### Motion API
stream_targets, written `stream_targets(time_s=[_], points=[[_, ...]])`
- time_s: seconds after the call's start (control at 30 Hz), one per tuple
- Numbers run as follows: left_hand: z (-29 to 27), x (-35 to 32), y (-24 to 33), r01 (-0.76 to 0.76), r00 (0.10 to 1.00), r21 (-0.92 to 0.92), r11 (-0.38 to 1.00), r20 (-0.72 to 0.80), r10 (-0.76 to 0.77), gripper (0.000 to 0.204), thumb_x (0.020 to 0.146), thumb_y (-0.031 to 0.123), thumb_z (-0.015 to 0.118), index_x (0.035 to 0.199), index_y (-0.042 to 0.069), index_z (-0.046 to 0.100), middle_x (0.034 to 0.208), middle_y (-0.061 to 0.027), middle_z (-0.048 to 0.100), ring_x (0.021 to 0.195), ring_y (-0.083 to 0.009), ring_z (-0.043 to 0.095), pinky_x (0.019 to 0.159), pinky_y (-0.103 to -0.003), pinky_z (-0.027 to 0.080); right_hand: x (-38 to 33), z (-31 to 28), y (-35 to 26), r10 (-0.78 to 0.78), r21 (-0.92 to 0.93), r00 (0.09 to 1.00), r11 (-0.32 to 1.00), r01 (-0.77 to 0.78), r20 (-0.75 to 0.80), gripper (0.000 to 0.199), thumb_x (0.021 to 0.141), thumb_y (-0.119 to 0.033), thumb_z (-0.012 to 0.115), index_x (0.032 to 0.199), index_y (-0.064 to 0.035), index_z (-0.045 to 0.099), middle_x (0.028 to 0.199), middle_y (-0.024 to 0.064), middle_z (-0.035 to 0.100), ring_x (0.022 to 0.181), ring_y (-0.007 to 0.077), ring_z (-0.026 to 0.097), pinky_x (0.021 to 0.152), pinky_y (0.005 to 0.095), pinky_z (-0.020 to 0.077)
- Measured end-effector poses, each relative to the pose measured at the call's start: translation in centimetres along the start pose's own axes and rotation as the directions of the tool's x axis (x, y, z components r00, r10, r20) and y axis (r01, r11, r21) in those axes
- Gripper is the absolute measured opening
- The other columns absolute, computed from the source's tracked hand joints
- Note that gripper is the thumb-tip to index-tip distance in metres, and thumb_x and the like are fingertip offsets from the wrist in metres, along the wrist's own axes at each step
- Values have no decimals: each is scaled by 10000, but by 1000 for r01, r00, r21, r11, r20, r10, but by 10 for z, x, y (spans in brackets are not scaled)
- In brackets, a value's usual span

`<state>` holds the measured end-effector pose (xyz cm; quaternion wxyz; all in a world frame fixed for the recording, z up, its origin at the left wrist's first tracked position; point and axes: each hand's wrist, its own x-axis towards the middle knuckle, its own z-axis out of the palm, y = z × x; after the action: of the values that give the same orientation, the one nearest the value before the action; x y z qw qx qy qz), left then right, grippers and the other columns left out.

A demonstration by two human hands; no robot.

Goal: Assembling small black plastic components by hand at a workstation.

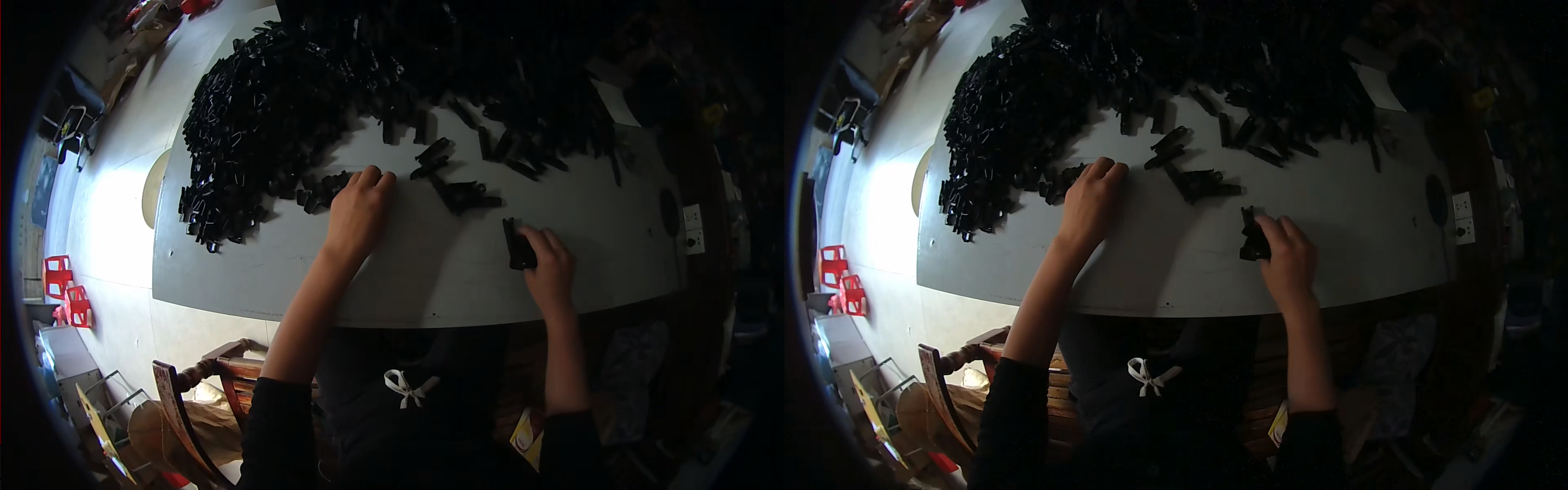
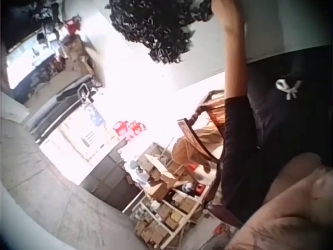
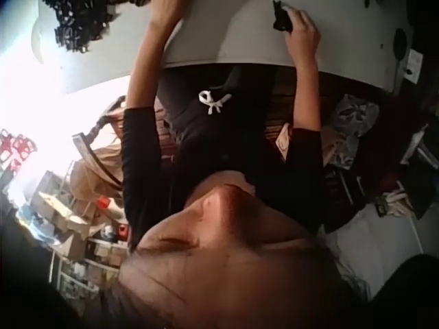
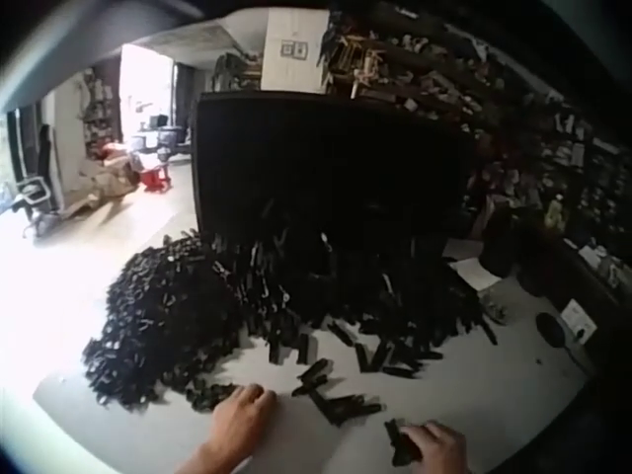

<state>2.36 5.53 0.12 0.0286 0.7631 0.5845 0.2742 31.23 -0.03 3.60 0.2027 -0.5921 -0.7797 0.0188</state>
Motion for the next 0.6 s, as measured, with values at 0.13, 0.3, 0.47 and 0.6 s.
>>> stream_targets(time_s=[0.13,0.3,0.47,0.6], points=[[1,-4,-2,12,1000,-14,1000,10,-12,128,784,69,585,910,67,564,933,-84,571,909,-295,582,739,-393,503,11,-1,14,-205,-146,961,961,233,184,376,712,76,642,1045,-97,649,841,81,595,787,260,621,601,370,486],[-15,-24,11,-16,999,-108,994,49,21,179,761,27,609,936,55,581,920,-94,571,833,-260,600,686,-371,523,7,-4,-14,-351,133,922,934,332,161,345,664,122,609,967,-41,635,855,79,574,769,263,607,585,392,485],[-54,-63,55,103,994,-686,721,45,-99,376,661,-73,730,1012,13,622,1082,-120,599,908,-205,654,763,-297,551,-7,-35,-61,-326,387,929,890,239,175,381,618,41,706,976,-16,585,987,143,597,886,314,649,713,361,552],[-80,-78,72,157,987,-737,657,144,-75,298,660,-47,750,934,7,647,1044,-113,642,886,-201,666,769,-285,554,-6,-41,-72,-381,456,920,838,300,95,390,623,18,729,986,1,588,922,139,603,816,295,662,644,355,549]])
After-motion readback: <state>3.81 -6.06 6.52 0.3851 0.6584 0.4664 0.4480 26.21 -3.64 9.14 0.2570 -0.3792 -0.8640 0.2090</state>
